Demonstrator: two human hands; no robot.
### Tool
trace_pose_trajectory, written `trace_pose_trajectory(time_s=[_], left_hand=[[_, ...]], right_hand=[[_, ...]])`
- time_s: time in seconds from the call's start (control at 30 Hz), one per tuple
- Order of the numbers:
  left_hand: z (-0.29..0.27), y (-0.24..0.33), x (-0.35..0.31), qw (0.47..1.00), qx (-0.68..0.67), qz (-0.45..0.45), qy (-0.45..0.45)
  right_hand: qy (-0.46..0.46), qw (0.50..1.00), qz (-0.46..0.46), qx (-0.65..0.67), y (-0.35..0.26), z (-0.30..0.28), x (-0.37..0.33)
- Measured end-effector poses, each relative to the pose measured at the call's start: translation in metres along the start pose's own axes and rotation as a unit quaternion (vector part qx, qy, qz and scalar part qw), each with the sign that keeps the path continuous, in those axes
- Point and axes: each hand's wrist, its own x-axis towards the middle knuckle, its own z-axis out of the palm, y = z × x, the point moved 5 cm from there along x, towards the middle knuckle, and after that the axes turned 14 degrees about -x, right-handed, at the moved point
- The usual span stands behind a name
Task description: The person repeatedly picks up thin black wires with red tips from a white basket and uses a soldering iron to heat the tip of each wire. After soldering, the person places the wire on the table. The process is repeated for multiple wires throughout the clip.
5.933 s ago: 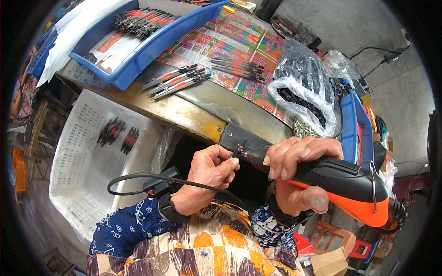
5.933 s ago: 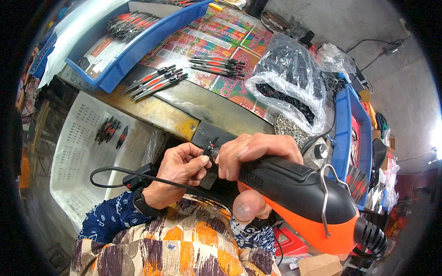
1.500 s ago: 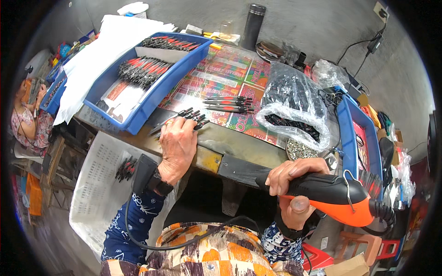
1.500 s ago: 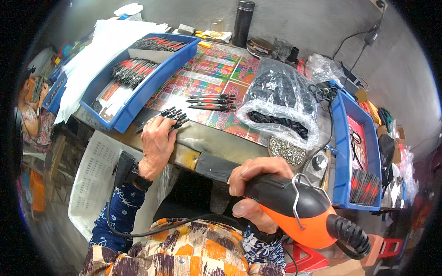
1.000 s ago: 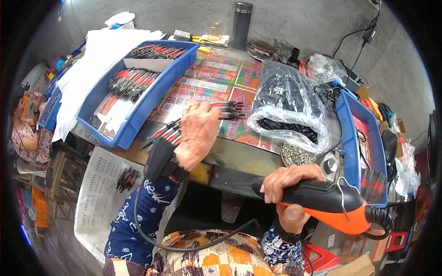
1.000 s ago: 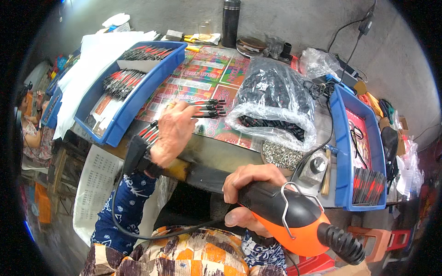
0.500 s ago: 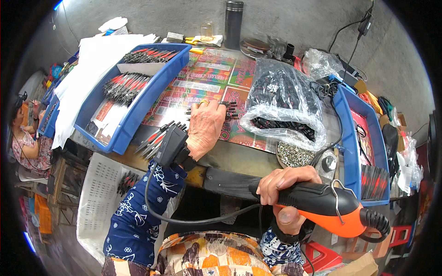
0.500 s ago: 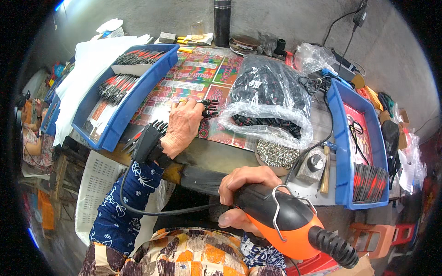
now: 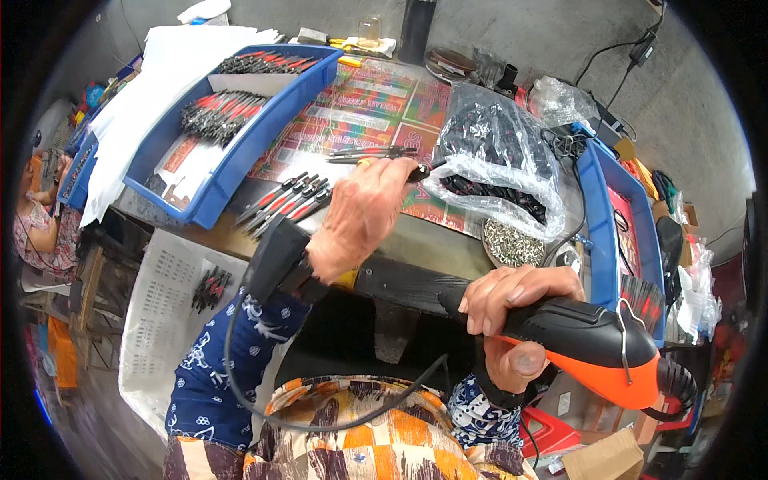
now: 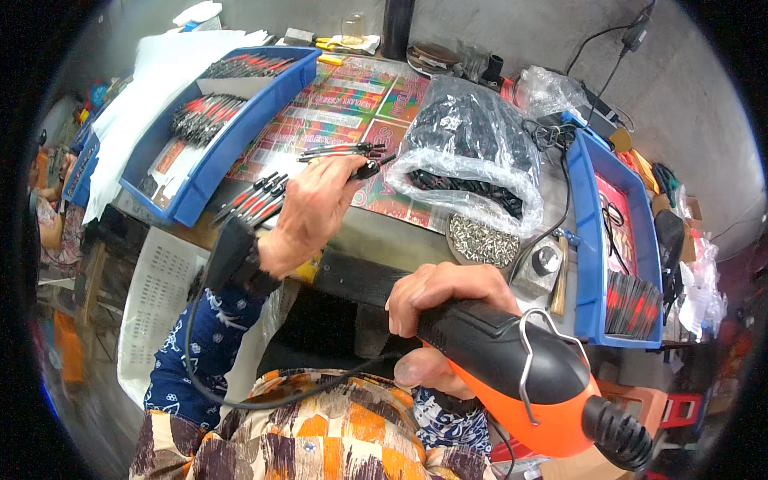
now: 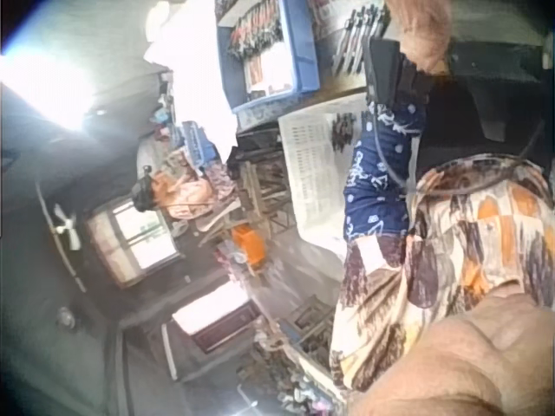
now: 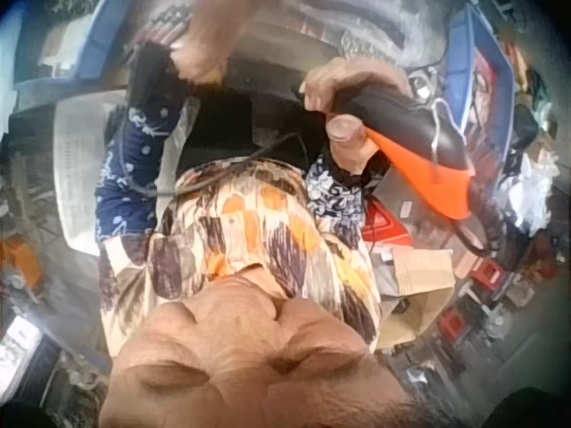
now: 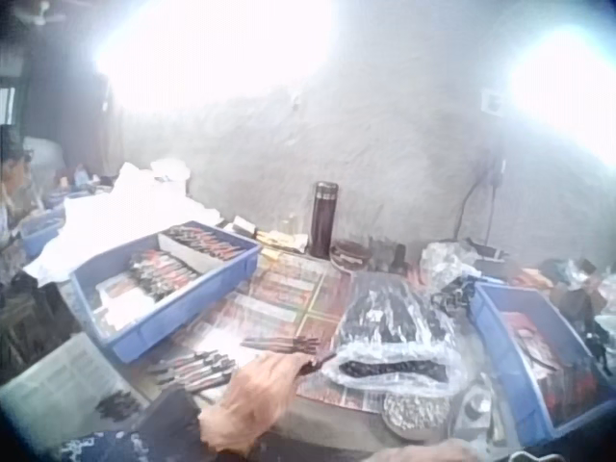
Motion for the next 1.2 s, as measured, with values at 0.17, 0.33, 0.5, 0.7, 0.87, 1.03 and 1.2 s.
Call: trace_pose_trajectory(time_s=[0.17,0.33,0.5,0.7,0.87,1.03,1.2], left_hand=[[-0.025,0.038,-0.028,0.989,-0.133,-0.067,0.021],[-0.030,0.047,-0.081,0.824,-0.395,-0.405,-0.022],[-0.027,0.055,-0.118,0.704,-0.508,-0.496,0.011],[-0.013,0.059,-0.139,0.607,-0.565,-0.557,0.045],[-0.004,0.056,-0.143,0.565,-0.579,-0.585,0.066],[0.004,0.054,-0.144,0.519,-0.584,-0.613,0.119],[0.005,0.054,-0.143,0.521,-0.595,-0.598,0.130]], right_hand=[[-0.019,1.000,-0.013,-0.011,-0.007,0.007,0.004],[0.001,1.000,-0.015,-0.012,-0.010,0.021,0.010],[0.001,0.999,-0.005,-0.054,-0.009,0.029,0.014],[-0.064,0.998,-0.003,-0.010,-0.004,0.035,0.014],[-0.068,0.998,0.011,-0.006,0.000,0.041,0.014],[-0.065,0.998,0.005,0.016,0.009,0.043,0.017],[0.042,0.995,0.044,-0.075,0.016,0.048,0.017]])
